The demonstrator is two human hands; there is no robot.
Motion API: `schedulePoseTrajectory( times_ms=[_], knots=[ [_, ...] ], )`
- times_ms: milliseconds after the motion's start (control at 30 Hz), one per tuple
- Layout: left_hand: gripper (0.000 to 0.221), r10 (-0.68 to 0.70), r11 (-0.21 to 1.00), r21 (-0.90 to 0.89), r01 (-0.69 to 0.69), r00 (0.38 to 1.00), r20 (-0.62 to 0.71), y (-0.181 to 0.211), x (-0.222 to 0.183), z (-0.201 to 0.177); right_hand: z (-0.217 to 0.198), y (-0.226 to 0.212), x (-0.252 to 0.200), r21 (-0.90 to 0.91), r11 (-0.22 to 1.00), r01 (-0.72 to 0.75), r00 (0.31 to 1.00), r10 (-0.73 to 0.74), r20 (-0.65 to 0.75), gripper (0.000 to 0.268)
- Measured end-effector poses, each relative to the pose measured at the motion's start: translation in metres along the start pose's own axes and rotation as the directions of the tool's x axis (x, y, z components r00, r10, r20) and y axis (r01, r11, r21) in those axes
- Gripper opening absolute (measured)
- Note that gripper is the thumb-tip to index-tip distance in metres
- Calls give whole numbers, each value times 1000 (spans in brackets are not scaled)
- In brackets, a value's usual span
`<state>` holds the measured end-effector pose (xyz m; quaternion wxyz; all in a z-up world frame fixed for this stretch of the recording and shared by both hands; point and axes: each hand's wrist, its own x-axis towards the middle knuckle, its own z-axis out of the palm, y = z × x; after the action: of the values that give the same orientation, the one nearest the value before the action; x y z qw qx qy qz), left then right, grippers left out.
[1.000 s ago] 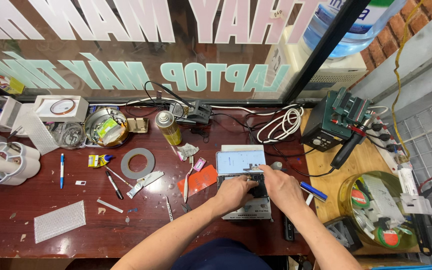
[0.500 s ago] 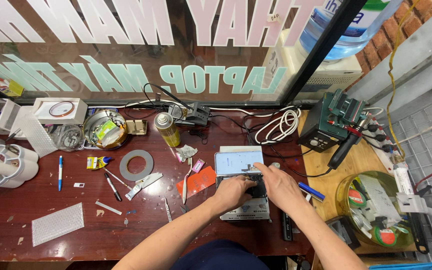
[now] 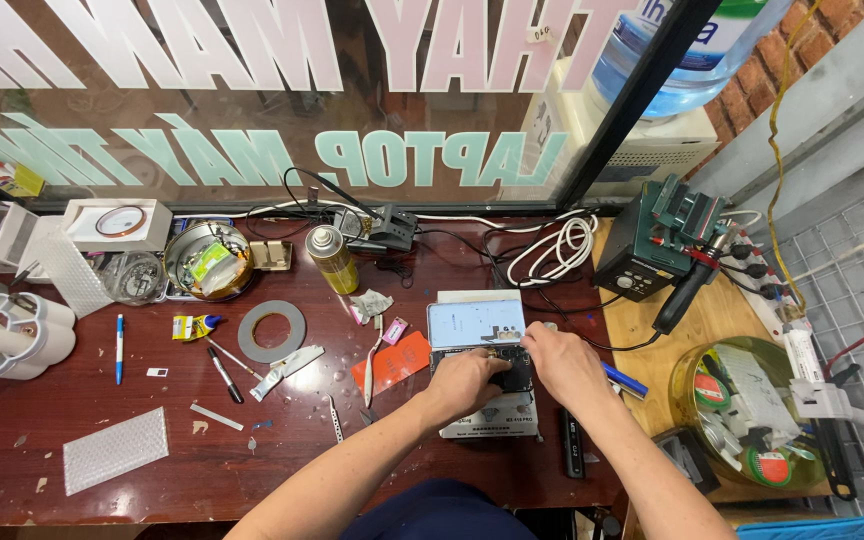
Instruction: The person works on a disassembled smartphone at a cluttered workbench. They use a screwdriver to manipulate internal components, then remove the back cover and battery. The person continues to adjust internal parts and reposition the battery within the chassis.
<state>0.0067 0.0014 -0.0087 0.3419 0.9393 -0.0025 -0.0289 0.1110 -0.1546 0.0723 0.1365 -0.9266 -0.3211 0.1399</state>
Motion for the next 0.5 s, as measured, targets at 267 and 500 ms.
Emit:
schedulePoseTrajectory(
  times_ms=[267, 500],
  knots=[
    [48, 19, 1000, -15, -20, 999, -41, 0, -4, 0, -1, -6, 0, 304, 943, 136, 991, -136, -22, 29],
    [41, -45, 988, -155, 25, 991, -125, -1, -4, 3, 9, -2, 3, 514, 840, 173, 985, -150, -87, 29]
  ],
)
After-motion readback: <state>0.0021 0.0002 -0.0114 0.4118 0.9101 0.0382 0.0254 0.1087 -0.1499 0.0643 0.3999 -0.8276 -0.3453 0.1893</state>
